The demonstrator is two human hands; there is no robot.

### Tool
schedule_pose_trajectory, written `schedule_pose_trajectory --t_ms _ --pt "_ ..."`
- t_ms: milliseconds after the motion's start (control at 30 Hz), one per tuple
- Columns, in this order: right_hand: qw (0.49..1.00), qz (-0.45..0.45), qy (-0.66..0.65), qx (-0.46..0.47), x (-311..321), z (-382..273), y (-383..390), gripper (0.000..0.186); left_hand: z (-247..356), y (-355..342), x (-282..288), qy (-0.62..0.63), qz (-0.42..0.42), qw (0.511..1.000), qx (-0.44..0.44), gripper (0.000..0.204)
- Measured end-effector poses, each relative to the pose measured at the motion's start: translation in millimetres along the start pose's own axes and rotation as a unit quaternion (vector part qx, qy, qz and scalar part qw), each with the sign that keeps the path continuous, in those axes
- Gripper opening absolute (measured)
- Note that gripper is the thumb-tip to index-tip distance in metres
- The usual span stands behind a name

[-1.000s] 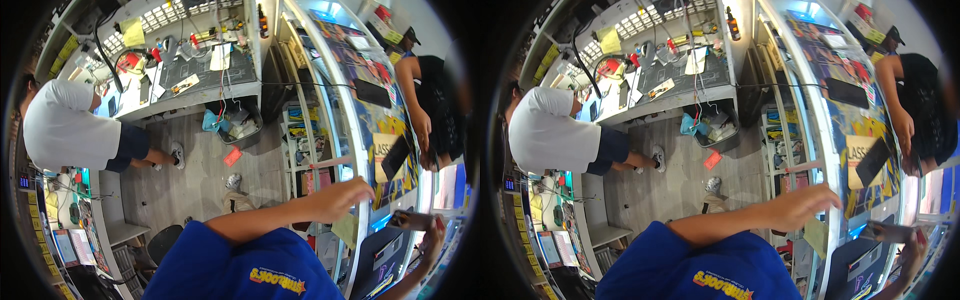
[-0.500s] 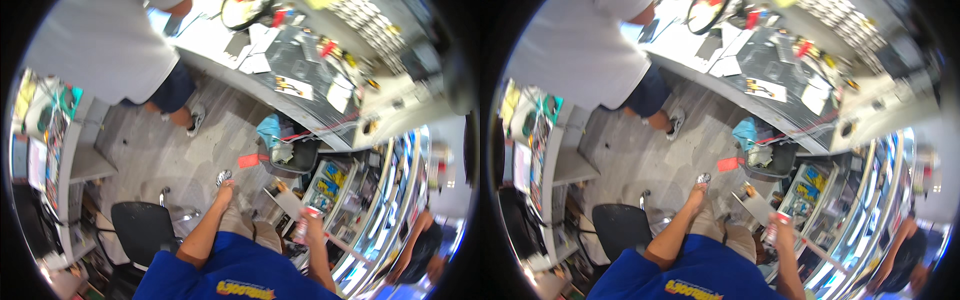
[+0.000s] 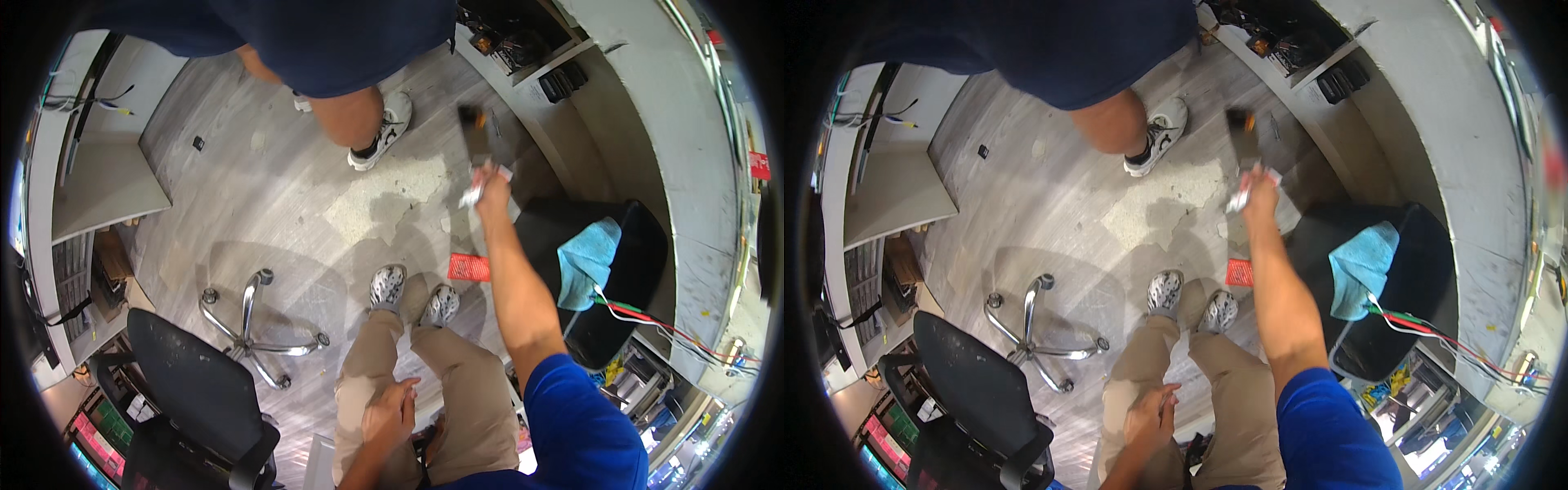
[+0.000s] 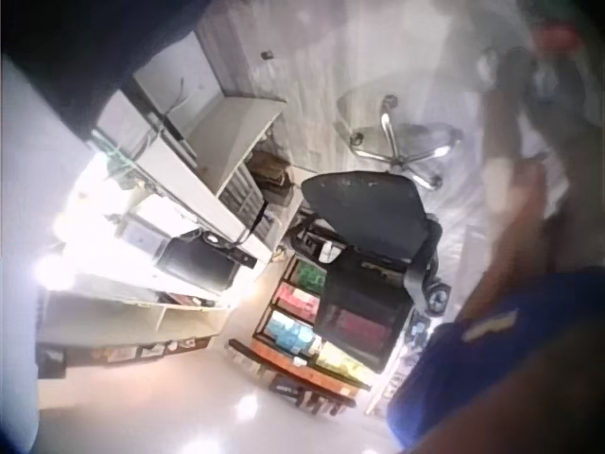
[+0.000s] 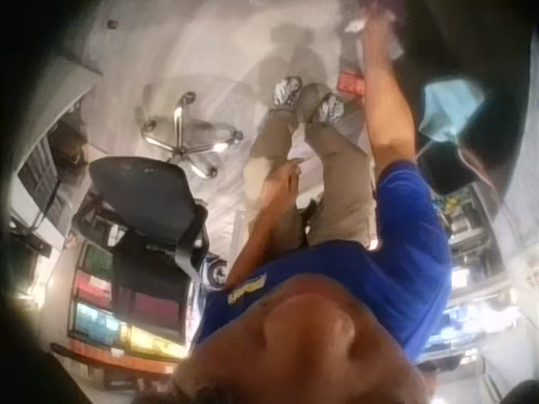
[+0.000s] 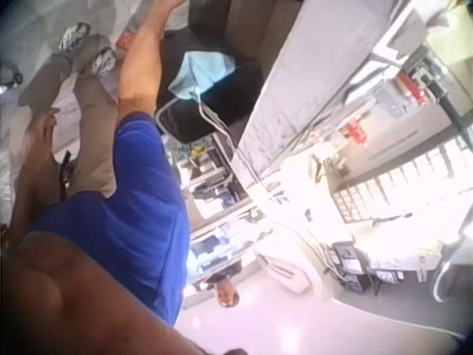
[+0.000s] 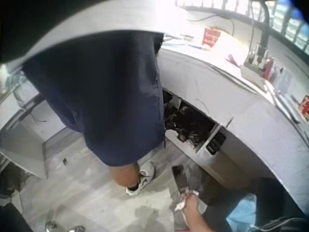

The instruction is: The person processes a transaction by counting cash and writing on a receipt. They then use a soldering iron to work on the back of a smartphone. Finally, they apply a blue protective film to the edges of a different smartphone.

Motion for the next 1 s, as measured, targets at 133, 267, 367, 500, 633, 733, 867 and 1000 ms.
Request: schedule_pose_trajectory --t_ms 133,267,367,500,633,733,867,1000 --pt "0.982 -0.182 -0.037 0.031 -194.0 -80.3 -58.6 0.012 9.2 -9.7 13.9 -0.024 0.054 0.998 0.007 0.021" --pt "0.97 -0.205 0.123 0.051 -155.3 -123.9 -89.8 0.014 42.6 -31.3 10.5 -0.035 0.037 0.994 -0.1 0.022" --pt "0.986 -0.14 0.084 -0.018 -74.0 -17.1 45.6 0.015 16.6 -36.0 11.3 0.065 0.08 0.99 -0.101 0.024" --pt "0.922 -0.097 0.375 0.009 53.7 -35.1 266.3 0.021 -29.8 -61.4 -4.1 0.343 0.008 0.939 0.03 0.025" --pt "0.93 -0.024 0.364 -0.051 166.7 -100.4 454.2 0.029 106.6 -76.3 -34.7 0.171 -0.115 0.976 -0.071 0.032" --pt "0.885 0.062 0.459 -0.052 227.3 -167.7 564.7 0.031 306.0 -22.7 -142.0 -0.108 -0.244 0.879 -0.396 0.041" --pt "0.911 0.114 0.395 0.029 291.1 -183.4 673.2 0.033 327.0 -22.9 -298.8 -0.305 -0.305 0.756 -0.492 0.073" --pt "0.907 0.202 0.356 0.098 314.8 -245.0 782.0 0.037 355.1 -38.6 -339.9 -0.468 -0.214 0.558 -0.651 0.044"
Point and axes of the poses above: each hand's wrist, its own y-axis away from the middle knuckle, its own x-axis out of the back of the hand, z = x × y, the point moved 8 cm from there along -y, towards the middle knuckle, and after that the axes turned 2 degrees about -z, right-handed, at the moved point
